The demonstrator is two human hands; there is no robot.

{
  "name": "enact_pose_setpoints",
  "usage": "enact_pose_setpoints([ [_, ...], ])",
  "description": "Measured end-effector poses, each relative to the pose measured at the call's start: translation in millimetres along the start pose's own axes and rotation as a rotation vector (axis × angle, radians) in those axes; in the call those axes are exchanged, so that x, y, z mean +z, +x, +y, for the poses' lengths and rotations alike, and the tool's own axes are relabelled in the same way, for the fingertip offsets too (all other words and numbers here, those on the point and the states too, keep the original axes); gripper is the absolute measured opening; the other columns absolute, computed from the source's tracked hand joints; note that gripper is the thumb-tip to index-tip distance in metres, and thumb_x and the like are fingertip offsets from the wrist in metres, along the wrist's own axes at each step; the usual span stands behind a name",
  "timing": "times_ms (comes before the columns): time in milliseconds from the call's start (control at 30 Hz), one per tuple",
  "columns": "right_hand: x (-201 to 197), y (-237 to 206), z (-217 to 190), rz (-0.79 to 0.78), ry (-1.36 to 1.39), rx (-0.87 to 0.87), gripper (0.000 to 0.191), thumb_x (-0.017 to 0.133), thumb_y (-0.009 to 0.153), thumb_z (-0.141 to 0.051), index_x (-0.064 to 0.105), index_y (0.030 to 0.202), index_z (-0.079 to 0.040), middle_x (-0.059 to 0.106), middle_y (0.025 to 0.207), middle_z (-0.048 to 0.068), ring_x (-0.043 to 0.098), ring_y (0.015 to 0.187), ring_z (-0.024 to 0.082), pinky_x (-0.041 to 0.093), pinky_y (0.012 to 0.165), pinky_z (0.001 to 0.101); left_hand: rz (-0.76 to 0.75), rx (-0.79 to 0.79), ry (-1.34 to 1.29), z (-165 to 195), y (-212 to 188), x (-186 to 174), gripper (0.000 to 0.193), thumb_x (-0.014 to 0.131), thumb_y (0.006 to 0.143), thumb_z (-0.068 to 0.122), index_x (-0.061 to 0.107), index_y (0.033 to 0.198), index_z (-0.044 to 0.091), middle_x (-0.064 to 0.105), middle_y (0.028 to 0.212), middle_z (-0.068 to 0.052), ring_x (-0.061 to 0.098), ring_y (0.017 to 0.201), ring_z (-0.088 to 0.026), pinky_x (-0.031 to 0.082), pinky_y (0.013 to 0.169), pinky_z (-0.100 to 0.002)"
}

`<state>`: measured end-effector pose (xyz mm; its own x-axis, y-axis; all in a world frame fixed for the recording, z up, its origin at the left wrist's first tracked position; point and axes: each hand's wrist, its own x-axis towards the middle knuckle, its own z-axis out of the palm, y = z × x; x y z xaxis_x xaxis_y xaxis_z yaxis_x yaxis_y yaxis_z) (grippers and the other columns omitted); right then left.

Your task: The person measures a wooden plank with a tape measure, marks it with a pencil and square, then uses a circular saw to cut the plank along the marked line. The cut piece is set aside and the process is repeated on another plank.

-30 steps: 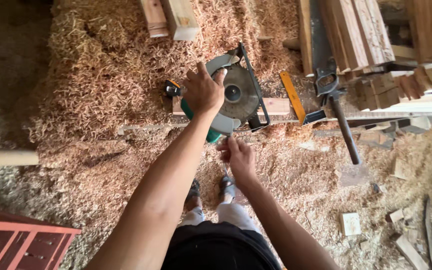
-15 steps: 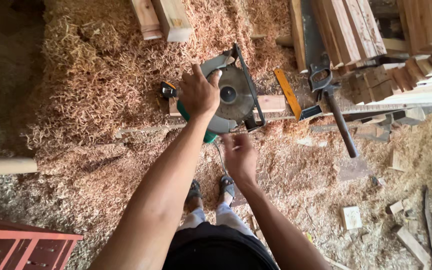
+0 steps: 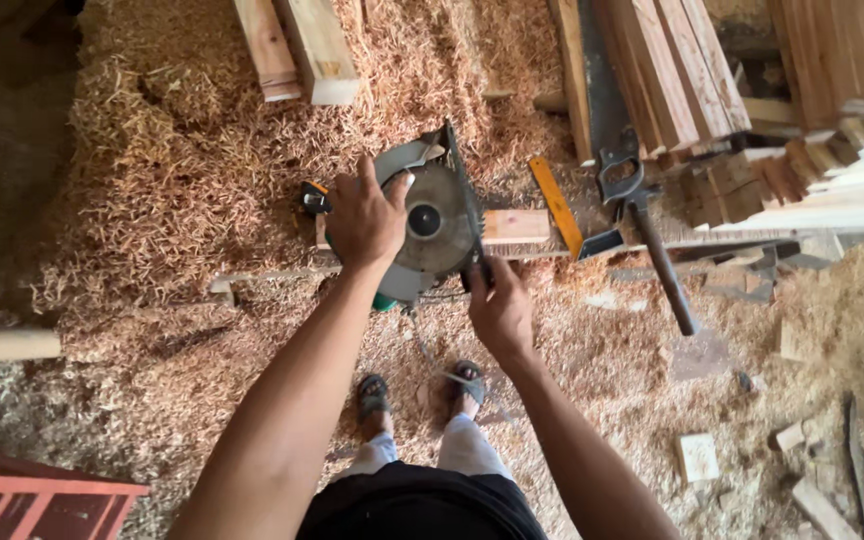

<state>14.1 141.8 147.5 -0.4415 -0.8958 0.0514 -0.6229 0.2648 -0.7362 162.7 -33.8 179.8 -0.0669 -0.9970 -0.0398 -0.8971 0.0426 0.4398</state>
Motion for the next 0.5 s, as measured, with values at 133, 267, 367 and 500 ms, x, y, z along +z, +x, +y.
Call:
enact_pose_setpoints([
  [133, -7.1, 8.2, -0.2, -0.04, 0.035, -0.164, 0.027, 0.064, 0.1, -0.017, 0.064, 0.115, 0.005, 0.073, 0.097, 0.019, 0.074, 0.075, 0.025, 0.064, 0.057, 0.0338, 0.079, 0.054, 0.008, 0.6, 2.5, -1.8, 0.074, 0.051, 0.099, 0.067, 0.042, 0.15, 0.013, 0.056, 0.116, -0.022, 0.062, 0.097, -0.032, 0.056, 0.054, -0.04],
  [267, -10.7, 16.9, 10.0, -0.144, 0.128, -0.318, 0.029, 0.065, 0.099, -0.019, 0.062, 0.117, 0.004, 0.074, 0.1, 0.019, 0.076, 0.078, 0.024, 0.067, 0.061, 0.0326, 0.059, 0.033, 0.083, 2.6, 6.5, -0.2, 0.073, 0.05, 0.097, 0.072, 0.047, 0.146, 0.017, 0.058, 0.118, -0.019, 0.063, 0.099, -0.031, 0.055, 0.055, -0.042],
  [367, -15.7, 23.3, 40.6, -0.33, 0.304, -0.296, 0.044, 0.068, 0.098, -0.021, 0.052, 0.128, 0.007, 0.069, 0.113, 0.026, 0.075, 0.082, 0.027, 0.064, 0.063, 0.0402, 0.096, 0.041, 0.119, 1.7, 6.6, 1.9, 0.074, 0.051, 0.096, 0.072, 0.049, 0.148, 0.02, 0.061, 0.117, -0.018, 0.064, 0.097, -0.03, 0.055, 0.058, -0.043],
  [500, -15.6, 84.8, 112.3, -0.134, 0.245, 0.054, 0.034, 0.063, 0.098, -0.027, 0.066, 0.121, -0.002, 0.076, 0.107, 0.019, 0.075, 0.079, 0.027, 0.061, 0.061, 0.0413, 0.075, 0.025, 0.042, -0.7, 6.1, 7.3, 0.078, 0.052, 0.095, 0.069, 0.047, 0.153, 0.017, 0.062, 0.12, -0.015, 0.064, 0.096, -0.031, 0.056, 0.067, -0.044],
])
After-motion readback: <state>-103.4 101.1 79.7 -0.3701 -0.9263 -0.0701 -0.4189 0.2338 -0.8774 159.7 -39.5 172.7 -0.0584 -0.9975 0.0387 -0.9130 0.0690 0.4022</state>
